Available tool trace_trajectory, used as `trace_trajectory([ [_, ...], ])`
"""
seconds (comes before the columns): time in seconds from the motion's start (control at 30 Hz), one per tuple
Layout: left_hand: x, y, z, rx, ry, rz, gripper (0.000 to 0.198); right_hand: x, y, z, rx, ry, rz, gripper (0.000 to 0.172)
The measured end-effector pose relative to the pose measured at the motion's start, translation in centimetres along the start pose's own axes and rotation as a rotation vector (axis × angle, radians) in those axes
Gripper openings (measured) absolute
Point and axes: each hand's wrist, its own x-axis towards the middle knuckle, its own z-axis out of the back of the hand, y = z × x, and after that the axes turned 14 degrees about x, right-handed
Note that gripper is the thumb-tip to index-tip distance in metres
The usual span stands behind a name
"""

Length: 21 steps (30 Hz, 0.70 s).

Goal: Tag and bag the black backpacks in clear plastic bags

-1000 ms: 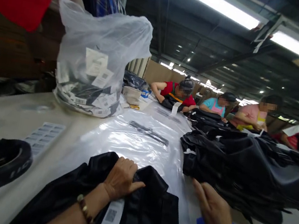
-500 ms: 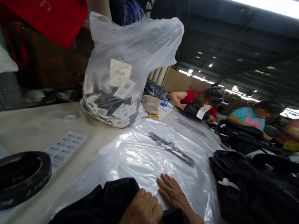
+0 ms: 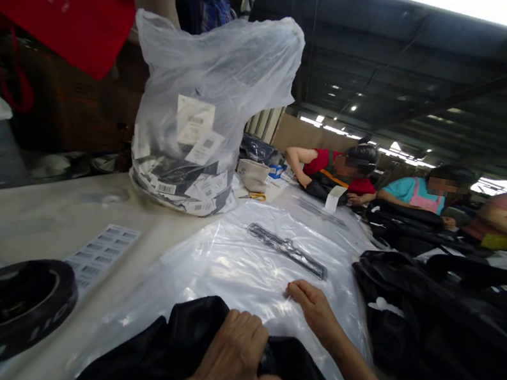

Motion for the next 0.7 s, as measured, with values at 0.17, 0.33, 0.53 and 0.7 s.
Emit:
trace_trajectory([
  [0.17,-0.1,0.8,-1.1,-0.028,0.255,0.089,0.086,-2.0,1.8,-0.8,0.031,0.03,-0.011,0.046],
  [0.33,-0.3,1.6,-1.2,-0.033,0.277,0.075,0.094,-5.0,4.7,-1.4,0.005,0.061,-0.098,0.041],
  [0.53,-0.4,2.2,-2.2,-0.029,-0.082,0.225,0.065,-7.8,5.4,-2.3,-0.297,0.137,-0.164,0.03],
  [0.7,0.2,3.0,-2.6,-0.203,-0.242,0.552,0.061,-10.1,2.8,-2.8,-0.317,0.016,0.11,0.027],
])
